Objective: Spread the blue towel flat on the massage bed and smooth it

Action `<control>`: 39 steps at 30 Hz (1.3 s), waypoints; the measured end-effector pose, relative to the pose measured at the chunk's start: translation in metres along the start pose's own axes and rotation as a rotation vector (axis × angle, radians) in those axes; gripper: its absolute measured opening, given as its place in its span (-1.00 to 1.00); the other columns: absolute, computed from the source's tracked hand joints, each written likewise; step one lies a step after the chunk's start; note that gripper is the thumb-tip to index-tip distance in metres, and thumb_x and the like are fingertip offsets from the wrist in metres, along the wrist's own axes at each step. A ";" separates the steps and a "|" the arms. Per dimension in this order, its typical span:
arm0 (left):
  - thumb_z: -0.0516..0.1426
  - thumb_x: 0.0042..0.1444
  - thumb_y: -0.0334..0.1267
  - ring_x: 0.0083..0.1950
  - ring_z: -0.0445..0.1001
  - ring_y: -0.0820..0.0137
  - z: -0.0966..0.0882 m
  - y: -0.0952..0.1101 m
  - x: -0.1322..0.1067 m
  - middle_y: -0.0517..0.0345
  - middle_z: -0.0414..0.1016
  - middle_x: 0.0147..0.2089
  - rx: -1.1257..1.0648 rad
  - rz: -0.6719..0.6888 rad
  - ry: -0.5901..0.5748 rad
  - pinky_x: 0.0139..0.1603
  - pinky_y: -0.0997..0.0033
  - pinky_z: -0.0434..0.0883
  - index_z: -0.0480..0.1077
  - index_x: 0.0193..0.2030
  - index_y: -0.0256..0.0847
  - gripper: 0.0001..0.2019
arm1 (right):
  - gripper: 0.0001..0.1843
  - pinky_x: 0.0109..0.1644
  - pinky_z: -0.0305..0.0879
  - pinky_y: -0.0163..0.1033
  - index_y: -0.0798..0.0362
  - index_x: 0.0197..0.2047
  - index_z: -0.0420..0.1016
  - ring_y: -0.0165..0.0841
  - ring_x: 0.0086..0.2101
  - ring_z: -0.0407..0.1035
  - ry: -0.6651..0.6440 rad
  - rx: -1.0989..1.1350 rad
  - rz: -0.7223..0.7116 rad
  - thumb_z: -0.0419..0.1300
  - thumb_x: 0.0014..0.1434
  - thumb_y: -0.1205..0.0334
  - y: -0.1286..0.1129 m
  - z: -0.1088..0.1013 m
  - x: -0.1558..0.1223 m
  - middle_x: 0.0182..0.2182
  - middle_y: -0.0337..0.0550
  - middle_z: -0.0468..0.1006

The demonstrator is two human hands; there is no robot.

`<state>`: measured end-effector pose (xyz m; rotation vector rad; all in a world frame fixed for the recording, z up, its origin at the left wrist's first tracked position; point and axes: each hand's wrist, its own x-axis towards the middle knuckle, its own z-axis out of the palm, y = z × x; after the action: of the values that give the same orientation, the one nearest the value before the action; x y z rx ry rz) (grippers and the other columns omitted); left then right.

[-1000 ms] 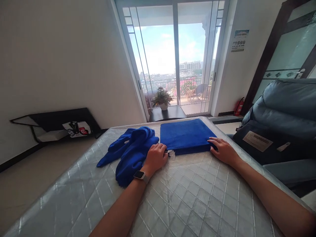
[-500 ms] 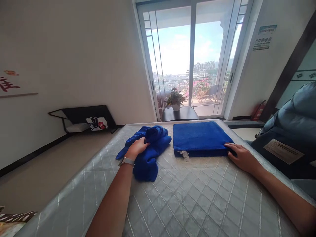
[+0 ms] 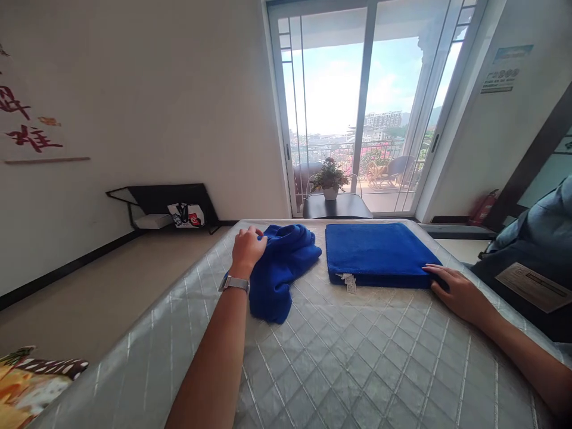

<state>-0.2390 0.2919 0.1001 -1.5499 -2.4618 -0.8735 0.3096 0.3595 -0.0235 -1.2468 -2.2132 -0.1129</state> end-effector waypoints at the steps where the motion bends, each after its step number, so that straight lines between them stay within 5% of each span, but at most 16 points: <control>1: 0.17 0.16 -0.09 -0.10 0.58 0.20 -0.009 0.007 -0.004 0.00 0.63 -0.18 -0.001 0.062 -0.154 -0.13 0.37 0.44 0.50 -0.20 -0.19 -0.78 | -0.51 0.25 0.31 0.19 -0.04 0.20 0.45 -0.02 0.11 0.40 0.000 -0.001 -0.003 -0.01 0.29 0.02 0.001 0.000 0.000 0.12 -0.01 0.52; 4: 0.21 0.08 0.09 -0.34 0.58 0.26 -0.023 0.034 -0.021 0.13 0.59 -0.44 -0.046 0.204 -0.750 -0.33 0.41 0.44 0.48 -0.43 -0.17 -0.66 | -0.52 0.25 0.30 0.18 -0.04 0.19 0.46 -0.03 0.12 0.40 0.003 0.001 -0.006 0.00 0.29 0.02 0.001 0.000 -0.001 0.12 -0.02 0.53; 7: 0.32 -0.04 -0.01 -0.39 0.57 0.28 -0.010 0.054 -0.038 0.10 0.59 -0.47 0.108 0.182 -0.959 -0.36 0.41 0.45 0.43 -0.55 -0.19 -0.69 | -0.52 0.25 0.31 0.15 -0.04 0.17 0.47 -0.03 0.11 0.41 0.015 -0.004 0.000 0.02 0.27 0.03 -0.001 -0.001 -0.001 0.11 -0.03 0.54; 14: 0.41 -0.25 -0.29 -0.09 0.59 0.10 0.020 0.031 -0.024 -0.03 0.64 -0.21 0.363 0.138 -0.673 -0.14 0.30 0.47 0.51 -0.43 -0.18 -0.78 | -0.53 0.27 0.29 0.14 -0.07 0.19 0.45 -0.06 0.12 0.40 0.005 -0.002 0.012 0.01 0.29 0.06 -0.001 0.000 -0.001 0.13 -0.06 0.52; 18: 0.37 -0.17 -0.29 -0.11 0.58 0.18 0.017 0.011 -0.012 0.07 0.63 -0.18 0.311 0.170 -0.570 -0.14 0.37 0.46 0.56 -0.35 -0.13 -0.81 | -0.54 0.28 0.27 0.16 -0.07 0.20 0.44 -0.06 0.13 0.38 0.006 0.014 0.007 0.01 0.29 0.05 0.001 0.003 -0.001 0.14 -0.05 0.51; 23: 0.29 0.03 -0.19 -0.09 0.57 0.26 0.011 0.009 -0.005 0.15 0.64 -0.16 0.126 0.253 -0.422 -0.09 0.42 0.43 0.57 -0.30 -0.08 -0.91 | -0.53 0.27 0.28 0.16 -0.07 0.19 0.46 -0.04 0.11 0.41 0.022 0.008 0.013 0.02 0.27 0.04 -0.001 0.002 -0.001 0.12 -0.06 0.53; 28: -0.04 0.33 -0.16 0.11 0.50 0.29 0.011 0.012 0.002 0.02 0.57 0.10 -0.031 0.232 -0.174 0.08 0.36 0.41 0.47 0.08 -0.15 -0.66 | -0.52 0.27 0.28 0.18 -0.07 0.19 0.46 -0.03 0.12 0.40 0.014 0.022 0.014 0.01 0.27 0.04 -0.002 0.000 0.000 0.12 -0.05 0.53; 34: 0.21 0.11 -0.19 -0.10 0.58 0.18 0.020 -0.001 0.000 0.00 0.64 -0.18 0.025 0.122 -0.194 -0.15 0.34 0.42 0.51 -0.23 -0.15 -0.87 | -0.51 0.27 0.28 0.19 -0.06 0.19 0.46 -0.02 0.13 0.39 0.005 0.016 0.020 0.00 0.28 0.03 -0.005 -0.002 0.000 0.13 -0.02 0.52; 37: 0.24 0.06 -0.17 -0.09 0.56 0.13 0.009 0.004 -0.003 -0.01 0.63 -0.22 0.080 0.110 -0.154 -0.19 0.33 0.38 0.49 -0.27 -0.14 -0.87 | -0.51 0.26 0.29 0.18 -0.04 0.19 0.47 -0.01 0.12 0.40 -0.002 0.015 0.026 0.01 0.28 0.03 -0.006 -0.002 0.000 0.13 -0.01 0.52; 39: 0.20 0.09 -0.06 -0.19 0.58 0.17 -0.001 0.013 -0.007 0.07 0.61 -0.33 0.065 0.147 -0.234 -0.27 0.36 0.36 0.48 -0.30 -0.12 -0.81 | -0.51 0.26 0.30 0.18 -0.04 0.19 0.47 -0.01 0.11 0.41 0.000 0.019 0.026 0.01 0.27 0.04 -0.005 -0.002 0.000 0.12 -0.02 0.53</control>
<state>-0.2249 0.2897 0.1036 -1.8780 -2.4564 -0.6142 0.3062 0.3559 -0.0206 -1.2643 -2.1923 -0.0812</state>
